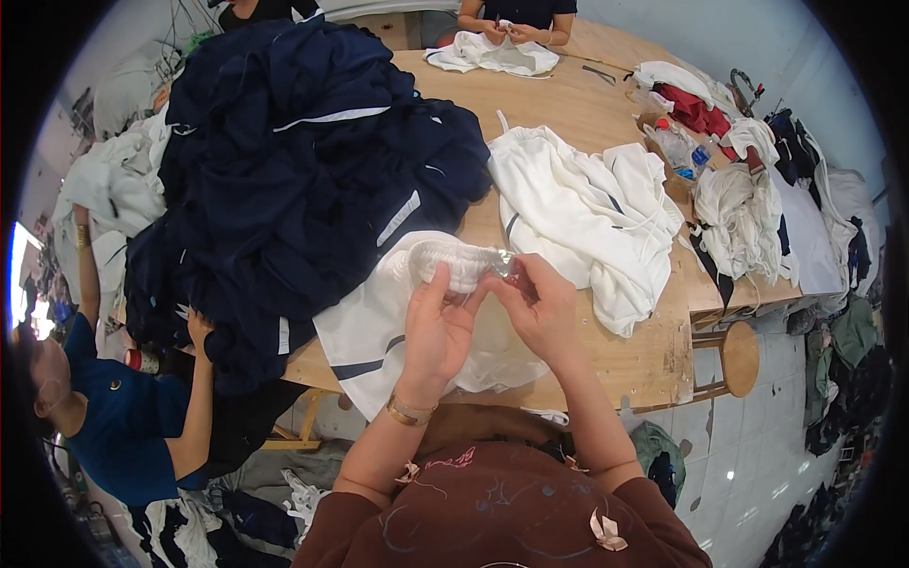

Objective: The recorder uses a small thread clipper to snip loose threads from navy and white garments on a large work table.

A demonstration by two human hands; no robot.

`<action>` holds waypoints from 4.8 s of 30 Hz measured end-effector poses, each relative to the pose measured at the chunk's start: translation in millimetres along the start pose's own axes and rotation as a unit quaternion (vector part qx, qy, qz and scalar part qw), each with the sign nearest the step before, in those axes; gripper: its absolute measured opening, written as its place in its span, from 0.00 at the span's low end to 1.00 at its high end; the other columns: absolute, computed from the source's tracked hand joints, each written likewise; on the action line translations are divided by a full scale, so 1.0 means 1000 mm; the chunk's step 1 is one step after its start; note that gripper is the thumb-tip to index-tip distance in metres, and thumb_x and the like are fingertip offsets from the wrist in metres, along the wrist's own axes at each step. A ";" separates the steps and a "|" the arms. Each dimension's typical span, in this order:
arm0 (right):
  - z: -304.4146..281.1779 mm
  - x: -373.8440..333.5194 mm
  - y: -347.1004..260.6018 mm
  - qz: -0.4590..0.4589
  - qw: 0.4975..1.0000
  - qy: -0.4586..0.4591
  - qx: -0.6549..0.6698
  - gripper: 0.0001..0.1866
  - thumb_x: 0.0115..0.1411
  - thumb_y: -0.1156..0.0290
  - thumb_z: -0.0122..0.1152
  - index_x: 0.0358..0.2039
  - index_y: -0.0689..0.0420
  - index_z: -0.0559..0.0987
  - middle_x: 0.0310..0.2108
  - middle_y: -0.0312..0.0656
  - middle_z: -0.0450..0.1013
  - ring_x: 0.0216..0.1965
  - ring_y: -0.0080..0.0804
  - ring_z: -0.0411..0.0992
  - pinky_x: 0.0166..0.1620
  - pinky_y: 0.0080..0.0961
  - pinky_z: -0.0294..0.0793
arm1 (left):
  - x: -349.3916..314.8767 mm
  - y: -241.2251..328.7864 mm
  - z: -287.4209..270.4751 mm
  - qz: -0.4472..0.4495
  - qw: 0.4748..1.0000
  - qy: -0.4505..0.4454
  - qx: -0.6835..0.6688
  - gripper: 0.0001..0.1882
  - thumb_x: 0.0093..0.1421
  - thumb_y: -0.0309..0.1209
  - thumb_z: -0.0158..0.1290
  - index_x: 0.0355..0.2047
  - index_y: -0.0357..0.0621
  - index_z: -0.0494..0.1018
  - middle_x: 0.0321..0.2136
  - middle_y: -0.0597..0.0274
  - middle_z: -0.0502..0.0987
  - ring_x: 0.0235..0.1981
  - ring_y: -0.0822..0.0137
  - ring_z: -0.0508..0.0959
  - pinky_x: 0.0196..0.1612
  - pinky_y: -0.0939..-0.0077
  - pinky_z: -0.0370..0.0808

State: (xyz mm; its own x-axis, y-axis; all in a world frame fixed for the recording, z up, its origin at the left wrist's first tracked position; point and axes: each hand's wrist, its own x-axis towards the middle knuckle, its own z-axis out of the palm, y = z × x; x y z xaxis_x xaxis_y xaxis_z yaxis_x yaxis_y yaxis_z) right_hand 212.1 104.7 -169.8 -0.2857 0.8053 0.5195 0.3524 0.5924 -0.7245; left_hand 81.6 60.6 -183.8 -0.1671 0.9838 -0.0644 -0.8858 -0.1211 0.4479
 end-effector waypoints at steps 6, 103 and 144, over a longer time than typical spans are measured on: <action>0.003 -0.003 0.007 -0.063 0.995 -0.008 -0.079 0.13 0.49 0.65 0.64 0.29 0.59 0.73 0.20 0.40 0.70 0.20 0.34 0.70 0.22 0.26 0.67 | -0.001 -0.008 -0.005 0.036 0.999 -0.003 0.029 0.13 0.65 0.33 0.41 0.44 0.37 0.66 0.42 0.57 0.72 0.44 0.67 0.73 0.51 0.71 0.70; 0.003 -0.010 0.010 -0.089 0.981 -0.009 -0.172 0.15 0.52 0.57 0.61 0.21 0.55 0.71 0.14 0.38 0.70 0.14 0.33 0.69 0.16 0.26 0.63 | 0.003 -0.022 -0.004 0.141 0.981 0.047 0.125 0.08 0.63 0.30 0.46 0.38 0.40 0.72 0.36 0.64 0.75 0.37 0.76 0.73 0.42 0.80 0.70; 0.016 0.002 0.003 0.162 0.963 -0.013 0.215 0.05 0.54 0.75 0.60 0.27 0.60 0.72 0.17 0.22 0.59 0.18 0.06 0.52 0.20 0.08 0.49 | -0.002 -0.037 -0.009 0.191 0.952 0.048 0.236 0.08 0.62 0.28 0.48 0.38 0.39 0.73 0.38 0.62 0.75 0.40 0.74 0.74 0.48 0.77 0.69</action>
State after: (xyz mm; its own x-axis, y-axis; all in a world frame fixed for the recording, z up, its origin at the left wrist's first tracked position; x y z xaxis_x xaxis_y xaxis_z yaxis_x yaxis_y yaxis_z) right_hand 198.3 108.0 -178.1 -0.2463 0.9422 0.2272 0.0264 0.2409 -0.9702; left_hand 111.4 62.0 -208.1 -0.4962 0.8609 0.1127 -0.4640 -0.3726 0.8036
